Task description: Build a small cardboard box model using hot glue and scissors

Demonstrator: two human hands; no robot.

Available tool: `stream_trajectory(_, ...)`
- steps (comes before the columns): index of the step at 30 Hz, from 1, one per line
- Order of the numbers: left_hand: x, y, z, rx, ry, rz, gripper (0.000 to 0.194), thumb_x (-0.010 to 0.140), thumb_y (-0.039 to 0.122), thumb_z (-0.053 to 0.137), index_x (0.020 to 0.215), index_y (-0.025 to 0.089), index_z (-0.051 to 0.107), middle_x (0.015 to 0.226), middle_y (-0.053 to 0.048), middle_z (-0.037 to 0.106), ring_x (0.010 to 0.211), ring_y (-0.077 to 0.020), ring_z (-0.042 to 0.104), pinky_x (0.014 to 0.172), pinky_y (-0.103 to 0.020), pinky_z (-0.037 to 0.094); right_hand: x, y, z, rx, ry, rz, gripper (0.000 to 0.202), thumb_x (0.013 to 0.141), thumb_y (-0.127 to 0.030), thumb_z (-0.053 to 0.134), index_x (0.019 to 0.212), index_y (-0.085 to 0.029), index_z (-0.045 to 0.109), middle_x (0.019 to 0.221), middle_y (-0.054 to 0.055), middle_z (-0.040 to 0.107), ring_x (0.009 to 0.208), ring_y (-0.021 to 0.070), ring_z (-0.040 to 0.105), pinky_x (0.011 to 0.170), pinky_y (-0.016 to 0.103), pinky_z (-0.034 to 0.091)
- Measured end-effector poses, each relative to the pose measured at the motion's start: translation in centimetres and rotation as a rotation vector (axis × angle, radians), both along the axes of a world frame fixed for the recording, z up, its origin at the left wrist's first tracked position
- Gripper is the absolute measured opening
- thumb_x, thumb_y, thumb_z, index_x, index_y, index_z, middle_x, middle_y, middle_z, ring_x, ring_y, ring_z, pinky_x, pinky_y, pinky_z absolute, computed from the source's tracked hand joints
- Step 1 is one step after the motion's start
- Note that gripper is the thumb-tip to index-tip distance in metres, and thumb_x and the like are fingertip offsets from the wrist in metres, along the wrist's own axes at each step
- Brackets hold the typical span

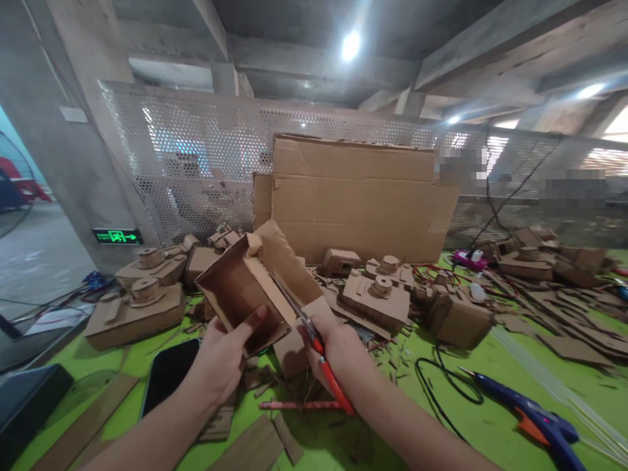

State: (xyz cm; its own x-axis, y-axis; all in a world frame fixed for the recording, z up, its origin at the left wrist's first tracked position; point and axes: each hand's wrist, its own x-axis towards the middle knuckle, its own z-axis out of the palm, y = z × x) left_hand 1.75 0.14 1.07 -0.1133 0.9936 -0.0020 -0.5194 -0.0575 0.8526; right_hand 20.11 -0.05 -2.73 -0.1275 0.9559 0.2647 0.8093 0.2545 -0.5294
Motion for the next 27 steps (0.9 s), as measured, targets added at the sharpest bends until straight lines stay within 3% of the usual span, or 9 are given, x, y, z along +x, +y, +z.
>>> stream_trajectory(6,-0.1,0.1,-0.3,0.044,0.051,0.013,0.074,0.047,0.025,0.102,0.116,0.013,0.077,0.096,-0.012,0.085,0.101,-0.0363,0.079,0.090,-0.043,0.064,0.2,0.2,0.0,0.091,0.085,0.068,0.013,0.095,-0.031,0.052,0.093,-0.023,0.061,0.075,0.001,0.065,0.064,0.0165,0.052,0.062,0.024,0.036)
stream_trajectory(9,0.0,0.1,-0.6,0.058,0.092,0.023,0.070,0.049,0.024,0.101,0.114,0.013,0.078,0.093,-0.011,0.085,0.101,-0.0360,0.078,0.088,-0.042,0.065,0.1,0.4,0.0,0.101,0.108,0.097,0.013,0.095,-0.024,0.048,0.095,-0.022,0.061,0.086,0.003,0.070,0.074,0.0176,0.057,0.069,0.024,0.040)
stream_trajectory(15,0.3,-0.2,-0.3,0.039,0.067,0.019,0.060,0.051,0.023,0.100,0.107,0.014,0.080,0.095,-0.011,0.085,0.101,-0.0365,0.078,0.087,-0.042,0.065,0.2,0.3,-0.1,0.045,0.052,0.034,0.013,0.074,-0.011,0.056,0.076,-0.024,0.058,0.060,-0.003,0.056,0.056,0.0146,0.048,0.057,0.023,0.033)
stream_trajectory(20,0.0,-0.1,-1.0,0.051,0.074,0.006,0.051,0.053,0.024,0.099,0.099,0.014,0.079,0.093,-0.011,0.085,0.094,-0.0349,0.080,0.084,-0.042,0.066,0.6,0.3,-0.5,0.100,0.138,0.081,0.015,0.064,-0.011,0.054,0.073,-0.024,0.055,0.061,-0.004,0.053,0.056,0.0141,0.046,0.056,0.023,0.033)
stream_trajectory(23,-0.4,0.0,-1.4,0.064,0.111,0.012,0.045,0.059,0.028,0.098,0.098,0.015,0.079,0.096,-0.011,0.085,0.092,-0.0325,0.080,0.086,-0.041,0.065,0.6,0.4,-0.1,0.146,0.184,0.127,0.016,0.067,-0.013,0.053,0.079,-0.024,0.056,0.069,-0.003,0.057,0.063,0.0153,0.048,0.060,0.023,0.036)
stream_trajectory(27,-0.5,-0.1,-1.2,0.100,0.169,0.021,0.041,0.063,0.030,0.096,0.097,0.016,0.080,0.101,-0.012,0.084,0.098,-0.0330,0.079,0.089,-0.040,0.064,0.0,-0.1,1.0,0.121,0.273,0.165,0.011,0.081,-0.017,0.046,0.084,-0.023,0.055,0.075,-0.001,0.058,0.069,0.0175,0.050,0.063,0.025,0.041)
